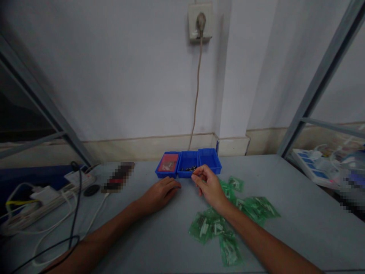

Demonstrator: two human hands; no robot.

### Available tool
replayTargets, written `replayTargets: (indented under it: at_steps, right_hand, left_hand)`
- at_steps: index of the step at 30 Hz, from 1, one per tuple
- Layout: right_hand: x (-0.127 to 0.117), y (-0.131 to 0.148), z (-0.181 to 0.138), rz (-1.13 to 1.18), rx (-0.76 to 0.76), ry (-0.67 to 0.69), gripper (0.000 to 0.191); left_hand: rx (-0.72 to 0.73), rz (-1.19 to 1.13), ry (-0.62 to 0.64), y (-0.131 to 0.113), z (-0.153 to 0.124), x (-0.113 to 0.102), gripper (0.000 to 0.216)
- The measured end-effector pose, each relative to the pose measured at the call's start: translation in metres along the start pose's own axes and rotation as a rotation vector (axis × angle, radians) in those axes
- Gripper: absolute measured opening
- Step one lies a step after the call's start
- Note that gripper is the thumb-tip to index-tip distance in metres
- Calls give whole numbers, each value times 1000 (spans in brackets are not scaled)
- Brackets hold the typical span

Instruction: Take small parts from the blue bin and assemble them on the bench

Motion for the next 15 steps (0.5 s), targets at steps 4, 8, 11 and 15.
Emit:
replayTargets:
  at_steps: [4, 8, 11, 15]
  right_hand:
    - [-3, 3, 0, -96, -50, -42, 27]
    - [-1, 6, -1, -55, -20, -36, 29]
    - [-2, -1, -1, 47, 101, -36, 34]
    - [-5, -5, 1, 164, 151, -62, 36]
  left_hand:
    - [1, -2, 1, 1, -1, 1, 18]
    - [5, -6, -1, 1, -1, 1, 18]
    - [4, -6, -2, 2, -1, 1, 18]
    - [-1, -9, -3, 3, -1, 3, 19]
Point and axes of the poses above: each hand's wrist, its own z-axis towards the middle knuckle, its own x-axis out of the palm, y = z × x, the point moved 7 cm from there along z, towards the middle knuckle
